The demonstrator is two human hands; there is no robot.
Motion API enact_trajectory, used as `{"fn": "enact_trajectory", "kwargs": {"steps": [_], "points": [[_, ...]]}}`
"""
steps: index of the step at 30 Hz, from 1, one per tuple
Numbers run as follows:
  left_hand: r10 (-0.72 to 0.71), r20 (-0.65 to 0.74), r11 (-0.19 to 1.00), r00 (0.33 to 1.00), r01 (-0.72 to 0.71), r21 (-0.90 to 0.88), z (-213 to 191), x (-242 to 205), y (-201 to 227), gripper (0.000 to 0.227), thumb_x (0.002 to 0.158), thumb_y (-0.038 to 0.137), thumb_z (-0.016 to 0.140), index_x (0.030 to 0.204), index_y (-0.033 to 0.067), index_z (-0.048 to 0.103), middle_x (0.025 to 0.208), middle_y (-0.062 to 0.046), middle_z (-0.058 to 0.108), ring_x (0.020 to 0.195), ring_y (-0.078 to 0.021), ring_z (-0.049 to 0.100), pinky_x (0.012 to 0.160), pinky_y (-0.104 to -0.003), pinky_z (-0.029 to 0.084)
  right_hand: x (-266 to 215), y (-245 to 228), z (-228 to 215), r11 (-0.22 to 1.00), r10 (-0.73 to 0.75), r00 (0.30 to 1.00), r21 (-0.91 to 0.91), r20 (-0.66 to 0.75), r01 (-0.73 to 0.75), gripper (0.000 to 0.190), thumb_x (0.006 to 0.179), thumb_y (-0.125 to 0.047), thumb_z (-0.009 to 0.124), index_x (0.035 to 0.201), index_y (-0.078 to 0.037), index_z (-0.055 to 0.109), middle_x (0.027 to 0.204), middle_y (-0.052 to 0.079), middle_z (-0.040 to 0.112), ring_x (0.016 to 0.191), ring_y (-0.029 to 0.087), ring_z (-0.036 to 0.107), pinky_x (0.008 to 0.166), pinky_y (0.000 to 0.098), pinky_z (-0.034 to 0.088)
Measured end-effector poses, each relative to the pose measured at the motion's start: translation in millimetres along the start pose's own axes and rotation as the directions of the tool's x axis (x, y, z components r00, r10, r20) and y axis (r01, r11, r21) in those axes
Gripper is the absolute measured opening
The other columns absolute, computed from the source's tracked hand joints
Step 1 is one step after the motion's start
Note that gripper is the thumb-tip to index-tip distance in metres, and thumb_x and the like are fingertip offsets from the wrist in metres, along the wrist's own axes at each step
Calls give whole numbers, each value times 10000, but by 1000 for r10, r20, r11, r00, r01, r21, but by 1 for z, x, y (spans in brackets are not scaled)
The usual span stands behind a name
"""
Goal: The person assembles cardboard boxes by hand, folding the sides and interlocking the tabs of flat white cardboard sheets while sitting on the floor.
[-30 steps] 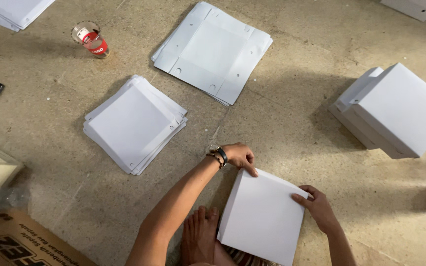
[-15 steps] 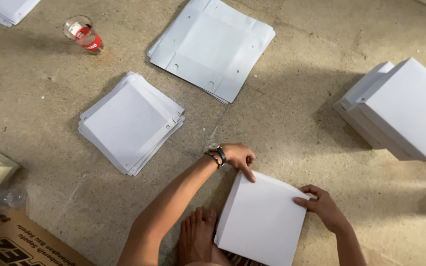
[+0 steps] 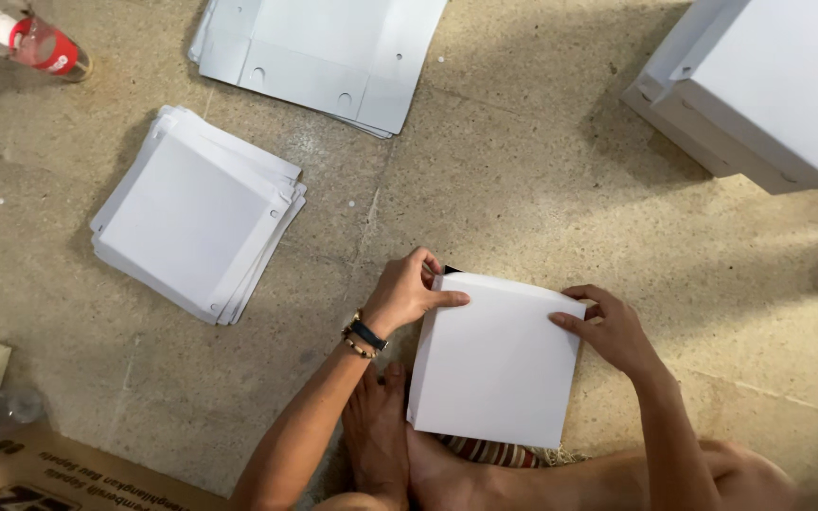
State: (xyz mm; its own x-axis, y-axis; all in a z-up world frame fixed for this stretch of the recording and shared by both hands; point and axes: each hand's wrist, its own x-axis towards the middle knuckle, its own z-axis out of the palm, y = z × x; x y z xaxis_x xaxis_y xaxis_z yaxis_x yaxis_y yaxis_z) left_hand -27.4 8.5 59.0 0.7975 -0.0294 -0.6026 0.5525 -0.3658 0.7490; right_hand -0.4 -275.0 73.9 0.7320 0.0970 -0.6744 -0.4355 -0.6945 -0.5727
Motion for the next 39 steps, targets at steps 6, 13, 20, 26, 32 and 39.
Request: {"fn": "enact_trajectory", "kwargs": {"steps": [6,13,20,26,32,39], "points": [[-3,-6,995,1000,3,-103,5,8,-16,494,506,369,841,810,77,583,698,-37,624,685,-147,597,584,-252,480,-20,-49,-4,885,-264,964,-388,34,256,597,689,-443,704,1196,-166,554,1208,122,535,1121,353,507,959,490,370],[57,-50,987,997,-64,-150,11,1,-17,520,507,371,861,826,56,599,683,-49,599,664,-148,575,561,-252,466,36,-68,57,781,-514,825,-269,236,564,400,744,-378,673,1056,-132,631,1051,105,628,886,306,622,795,428,492],[248,-86,963,965,-255,-83,4,-1,-19,521,546,361,838,810,23,541,882,-153,549,864,-320,588,724,-340,498,38,-93,61,784,-534,751,-105,389,612,389,755,-304,670,1092,-122,604,1029,114,621,883,304,589,760,411,477],[295,-47,952,954,-298,-76,0,1,-17,541,541,354,839,791,-2,518,898,-165,516,869,-350,586,753,-329,507,53,-94,68,802,-510,734,-59,449,594,357,765,-301,663,1086,-151,622,1056,75,628,893,263,564,754,360,453],[369,-30,929,929,-368,43,-3,7,-15,544,526,398,833,733,17,504,785,-133,503,789,-325,598,672,-329,511,56,-94,66,848,-439,744,-42,504,528,342,777,-317,642,1090,-180,638,1092,41,623,926,205,544,782,313,426],[346,67,931,936,-352,100,-11,19,-8,545,489,408,843,688,21,515,714,-150,533,726,-319,610,614,-350,484,64,-93,68,873,-402,760,-37,510,486,310,781,-292,643,1061,-161,659,1084,35,637,924,177,553,756,287,440]]}}
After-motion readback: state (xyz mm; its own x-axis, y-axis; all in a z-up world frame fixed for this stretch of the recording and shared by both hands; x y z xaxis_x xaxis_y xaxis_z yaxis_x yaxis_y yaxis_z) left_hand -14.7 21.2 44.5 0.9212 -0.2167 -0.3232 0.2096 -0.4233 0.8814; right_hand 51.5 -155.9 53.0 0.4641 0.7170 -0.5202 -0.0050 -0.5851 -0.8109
